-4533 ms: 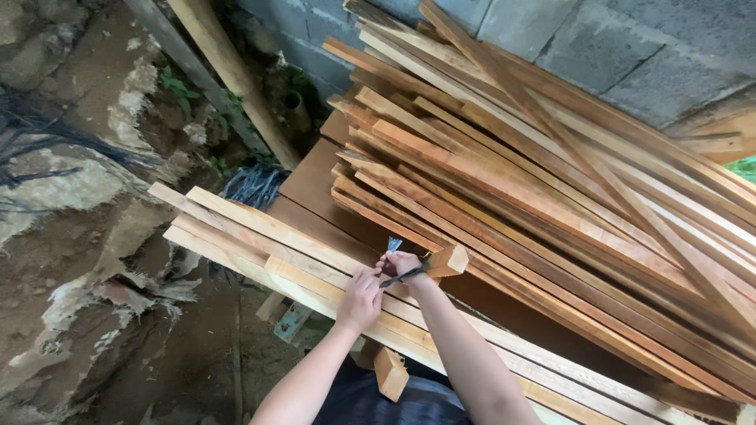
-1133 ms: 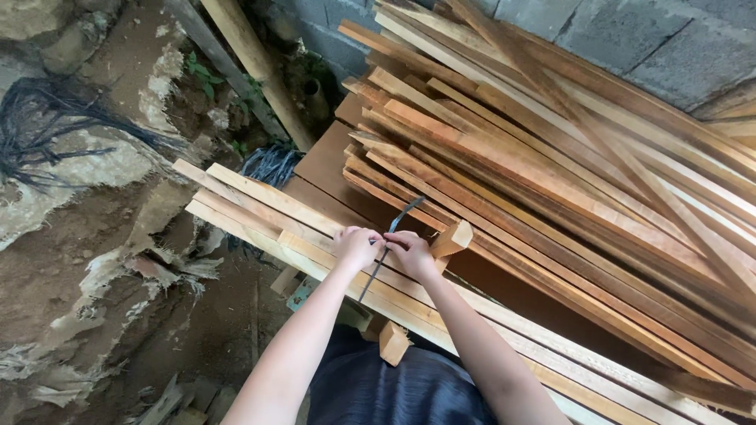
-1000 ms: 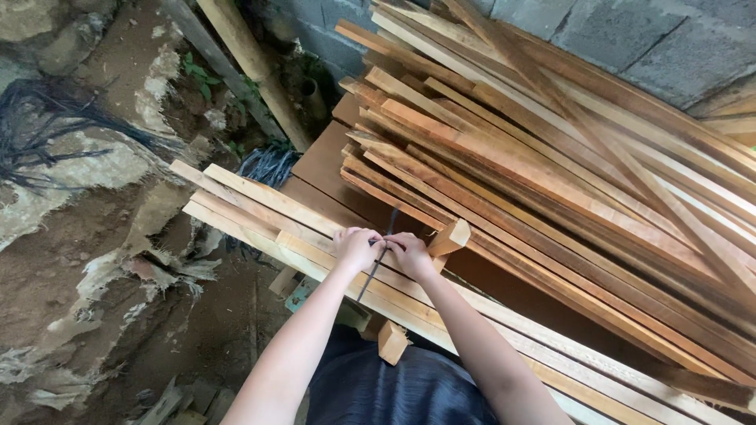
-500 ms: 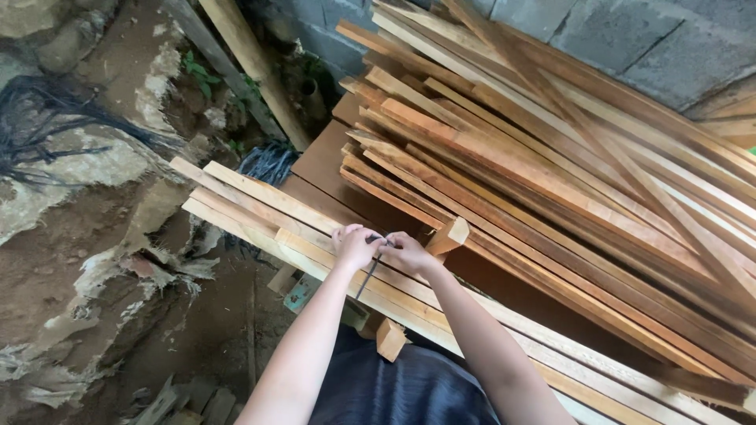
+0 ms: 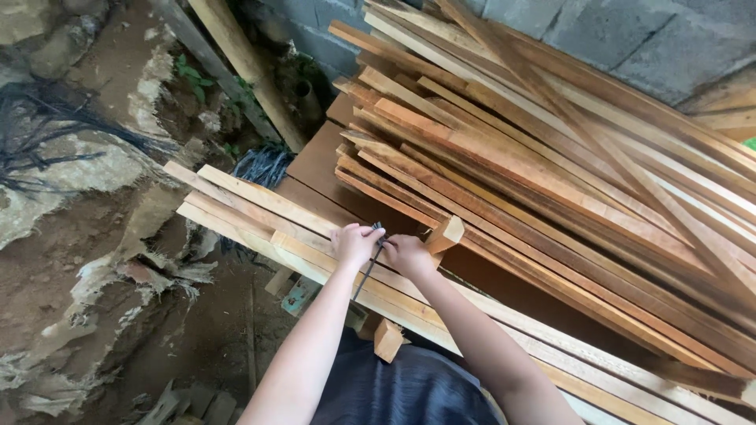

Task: The person gathers several long wooden planks from a pile and aligns them on a workbench. They then use black plastic straps to tie the planks together, wrapping the straps around the wood and securing them with knots.

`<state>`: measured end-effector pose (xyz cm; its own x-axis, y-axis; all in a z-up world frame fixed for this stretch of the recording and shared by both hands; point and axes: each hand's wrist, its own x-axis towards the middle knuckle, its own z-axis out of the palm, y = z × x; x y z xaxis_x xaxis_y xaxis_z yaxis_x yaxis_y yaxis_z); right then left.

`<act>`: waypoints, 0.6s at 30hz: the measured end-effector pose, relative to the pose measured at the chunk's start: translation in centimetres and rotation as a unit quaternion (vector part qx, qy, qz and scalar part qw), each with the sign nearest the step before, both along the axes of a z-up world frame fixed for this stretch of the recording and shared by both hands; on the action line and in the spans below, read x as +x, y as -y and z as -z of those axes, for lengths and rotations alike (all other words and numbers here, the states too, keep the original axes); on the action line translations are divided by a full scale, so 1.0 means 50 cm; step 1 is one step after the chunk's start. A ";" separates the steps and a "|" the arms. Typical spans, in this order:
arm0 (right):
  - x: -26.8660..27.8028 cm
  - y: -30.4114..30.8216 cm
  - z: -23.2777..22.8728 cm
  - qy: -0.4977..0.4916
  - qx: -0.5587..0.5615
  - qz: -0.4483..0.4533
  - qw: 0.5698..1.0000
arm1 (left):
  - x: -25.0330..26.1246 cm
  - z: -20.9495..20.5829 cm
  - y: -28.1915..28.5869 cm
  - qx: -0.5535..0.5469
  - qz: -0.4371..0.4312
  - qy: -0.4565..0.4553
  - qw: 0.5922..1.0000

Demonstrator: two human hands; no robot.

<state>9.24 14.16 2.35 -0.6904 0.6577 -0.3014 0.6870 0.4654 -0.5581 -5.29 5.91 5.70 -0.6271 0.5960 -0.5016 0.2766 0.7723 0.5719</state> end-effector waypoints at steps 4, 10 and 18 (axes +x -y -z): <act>-0.011 0.006 -0.033 0.070 0.083 -0.077 0.991 | 0.032 -0.123 -0.009 0.032 -0.031 -0.015 0.999; -0.021 0.024 -0.027 0.124 0.276 -0.194 0.933 | 0.030 -0.093 -0.031 -0.069 -0.008 -0.082 0.994; 0.048 0.079 0.052 0.003 0.154 -0.097 0.983 | 0.044 -0.098 -0.043 -0.042 0.014 -0.171 0.984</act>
